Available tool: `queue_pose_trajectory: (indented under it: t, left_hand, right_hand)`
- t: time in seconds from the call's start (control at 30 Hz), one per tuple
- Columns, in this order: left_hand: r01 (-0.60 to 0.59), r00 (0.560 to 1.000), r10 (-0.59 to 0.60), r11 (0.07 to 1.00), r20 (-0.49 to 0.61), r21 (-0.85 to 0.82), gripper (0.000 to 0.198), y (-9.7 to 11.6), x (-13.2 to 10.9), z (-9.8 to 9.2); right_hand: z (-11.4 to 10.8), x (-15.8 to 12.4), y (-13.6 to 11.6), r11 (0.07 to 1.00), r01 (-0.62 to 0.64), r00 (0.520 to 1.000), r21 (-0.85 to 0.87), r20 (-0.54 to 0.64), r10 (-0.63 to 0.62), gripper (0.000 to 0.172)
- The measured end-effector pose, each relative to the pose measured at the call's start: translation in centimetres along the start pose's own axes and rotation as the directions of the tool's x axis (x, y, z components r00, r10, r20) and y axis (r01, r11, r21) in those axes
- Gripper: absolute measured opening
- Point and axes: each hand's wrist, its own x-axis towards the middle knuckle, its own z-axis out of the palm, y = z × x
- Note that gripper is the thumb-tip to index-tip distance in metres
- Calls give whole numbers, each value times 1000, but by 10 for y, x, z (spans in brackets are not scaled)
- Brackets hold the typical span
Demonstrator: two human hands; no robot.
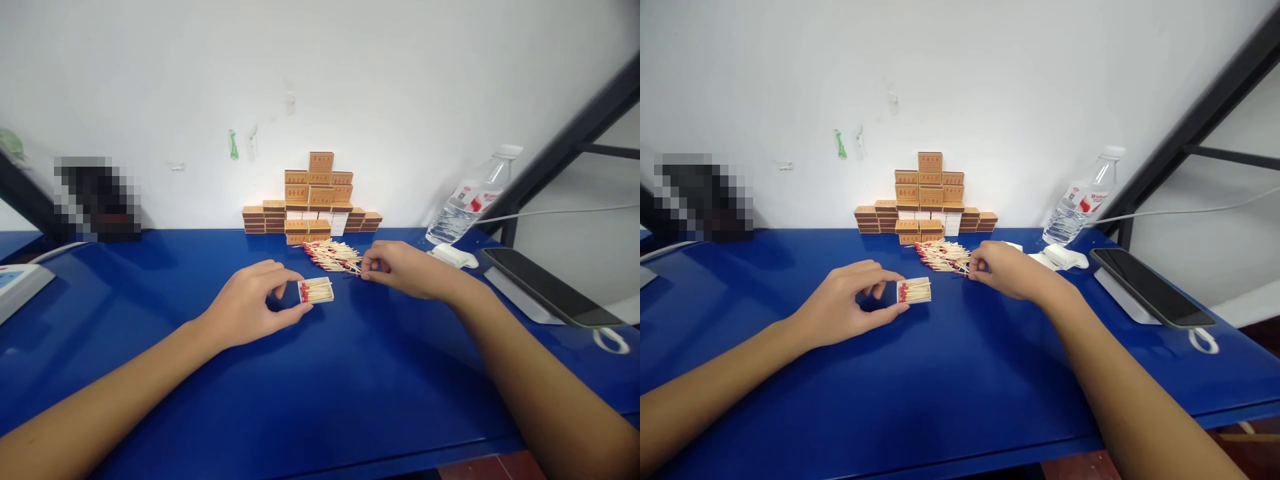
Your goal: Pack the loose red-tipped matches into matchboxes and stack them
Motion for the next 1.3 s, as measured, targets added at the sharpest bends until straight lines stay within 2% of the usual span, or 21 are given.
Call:
queue_pose_trajectory:
  t: [0.13, 0.3, 0.4, 0.57, 0.73, 0.83, 0.9, 1.1, 1.3]
  left_hand:
    - [1, 1000, -1, 1000, 19, 4, 25, 1, 0, 0]
    - [1, 1000, -2, 1000, 21, 17, 24, 0, 0, -1]
    - [2, 1000, -2, 1000, 23, 18, 25, -2, -1, 0]
    - [7, 999, -8, 1000, 37, 21, 25, -3, -2, 0]
    - [38, 995, -42, 998, 90, 43, 25, -2, 0, 0]
    - [52, 989, -56, 998, 135, 37, 26, -2, 0, 1]
    - [56, 987, -61, 998, 149, 35, 27, -2, 0, 1]
    - [35, 987, -37, 999, 154, 13, 27, -1, -1, 2]
    - [0, 987, -1, 1000, 159, 6, 25, 2, -1, 2]
  right_hand:
    - [3, 1, -2, 1000, -21, 999, -6, 36, 21, 11]
    - [2, 1, -3, 999, -44, 999, 2, 13, 44, 15]
    - [3, 2, -2, 999, -41, 998, 8, 49, 41, 12]
    - [0, 0, -3, 997, -33, 998, 71, 64, 29, 14]
    - [-2, -6, -29, 966, 108, 994, 235, -36, -102, 21]
    - [6, -10, -53, 936, 229, 972, 267, -109, -207, 17]
    - [12, -12, -64, 926, 280, 959, 251, -108, -261, 12]
    - [22, -12, -69, 930, 299, 951, 213, -147, -272, 5]
    - [32, -10, -73, 928, 290, 956, 232, -118, -270, 7]
